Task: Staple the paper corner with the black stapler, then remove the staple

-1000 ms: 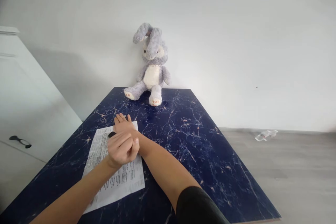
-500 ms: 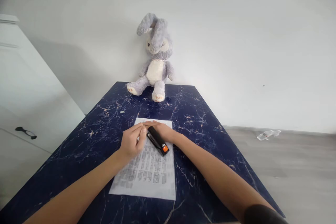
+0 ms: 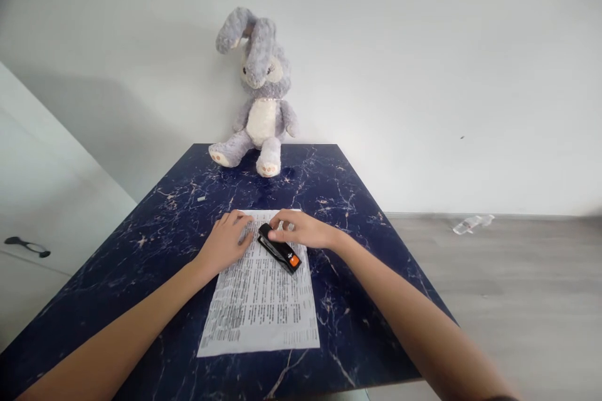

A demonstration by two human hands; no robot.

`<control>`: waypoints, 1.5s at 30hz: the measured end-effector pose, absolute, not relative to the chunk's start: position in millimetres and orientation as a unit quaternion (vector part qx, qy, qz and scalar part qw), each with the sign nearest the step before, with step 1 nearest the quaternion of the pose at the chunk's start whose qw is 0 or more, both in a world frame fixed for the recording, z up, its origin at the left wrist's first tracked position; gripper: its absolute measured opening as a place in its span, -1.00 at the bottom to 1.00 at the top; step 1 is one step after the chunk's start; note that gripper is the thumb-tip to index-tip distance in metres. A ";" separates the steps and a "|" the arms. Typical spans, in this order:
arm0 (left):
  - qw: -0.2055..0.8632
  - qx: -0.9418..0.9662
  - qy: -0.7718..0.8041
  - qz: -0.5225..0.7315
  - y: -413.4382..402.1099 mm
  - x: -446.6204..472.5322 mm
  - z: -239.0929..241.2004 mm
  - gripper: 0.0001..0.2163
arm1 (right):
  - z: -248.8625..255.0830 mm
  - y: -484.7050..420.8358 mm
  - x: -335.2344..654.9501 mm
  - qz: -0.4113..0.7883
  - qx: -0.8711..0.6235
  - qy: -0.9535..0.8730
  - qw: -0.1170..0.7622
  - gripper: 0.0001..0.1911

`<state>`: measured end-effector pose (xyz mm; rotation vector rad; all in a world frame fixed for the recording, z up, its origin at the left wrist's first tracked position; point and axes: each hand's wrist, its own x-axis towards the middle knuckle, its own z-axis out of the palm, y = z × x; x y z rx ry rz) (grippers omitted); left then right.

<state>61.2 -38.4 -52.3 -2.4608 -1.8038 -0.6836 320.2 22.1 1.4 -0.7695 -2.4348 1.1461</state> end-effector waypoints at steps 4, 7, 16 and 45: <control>0.024 -0.769 -0.600 -0.218 -40.4 65.9 -52.0 -0.77 | 7.9 15.7 350.1 0.461 -0.209 -0.858 0.090 -0.33; 0.020 -0.771 -0.598 -0.218 -40.3 66.0 -52.4 -0.80 | -1.0 18.9 358.9 0.525 -0.189 -0.826 0.078 -0.33; -0.153 -0.681 -0.576 -0.425 -21.9 47.6 -53.6 -0.71 | -8.8 19.0 349.6 0.556 -0.182 -0.806 0.090 -0.24; -0.398 -0.510 -0.471 -0.600 -31.8 64.5 -48.5 -0.63 | -27.9 -30.3 301.2 0.215 -0.272 -0.880 0.324 -0.38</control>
